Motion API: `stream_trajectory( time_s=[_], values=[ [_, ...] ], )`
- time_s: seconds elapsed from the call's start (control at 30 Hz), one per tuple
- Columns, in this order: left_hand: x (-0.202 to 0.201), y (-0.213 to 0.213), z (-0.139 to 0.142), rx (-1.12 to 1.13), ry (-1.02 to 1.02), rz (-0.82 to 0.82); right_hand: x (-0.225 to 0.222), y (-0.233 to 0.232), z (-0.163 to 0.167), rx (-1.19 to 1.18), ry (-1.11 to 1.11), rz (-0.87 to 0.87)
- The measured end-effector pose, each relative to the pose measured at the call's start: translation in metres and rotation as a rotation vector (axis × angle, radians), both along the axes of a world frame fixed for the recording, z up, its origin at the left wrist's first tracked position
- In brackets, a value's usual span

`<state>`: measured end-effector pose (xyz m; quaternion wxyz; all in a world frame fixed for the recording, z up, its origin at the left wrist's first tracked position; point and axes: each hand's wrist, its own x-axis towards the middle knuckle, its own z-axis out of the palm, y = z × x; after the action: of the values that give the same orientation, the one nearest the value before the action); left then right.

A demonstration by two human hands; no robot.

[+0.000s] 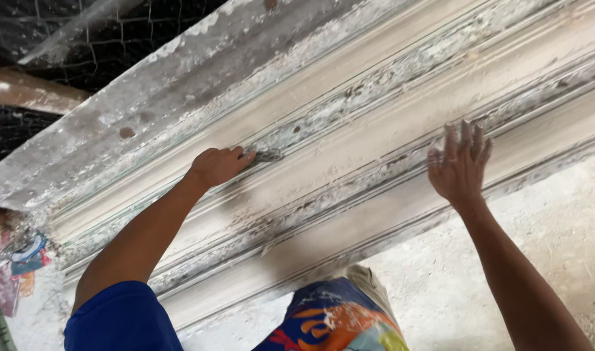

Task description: The person uses a small putty knife to scrape dried plaster residue off decorative cornice molding pieces laid on a work surface, working along the grooves section by section and repositioning the moldings to reach different areas.

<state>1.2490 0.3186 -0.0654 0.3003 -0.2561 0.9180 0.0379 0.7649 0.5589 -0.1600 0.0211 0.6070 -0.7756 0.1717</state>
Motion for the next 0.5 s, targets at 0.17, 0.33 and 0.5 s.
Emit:
stream_trajectory(
  time_s=[0.17, 0.33, 0.5],
  values=[
    [-0.182, -0.043, -0.025, -0.029, 0.194, -0.194, -0.02, -0.007, -0.002, 0.025, -0.057, 0.06],
    [-0.393, -0.058, -0.031, -0.122, 0.492, -0.306, -0.026, -0.003, 0.006, 0.035, -0.054, 0.04],
    [-0.431, -0.052, -0.014, 0.004, 0.496, -0.173, -0.034, -0.002, 0.012, -0.009, -0.108, 0.083]
  ],
)
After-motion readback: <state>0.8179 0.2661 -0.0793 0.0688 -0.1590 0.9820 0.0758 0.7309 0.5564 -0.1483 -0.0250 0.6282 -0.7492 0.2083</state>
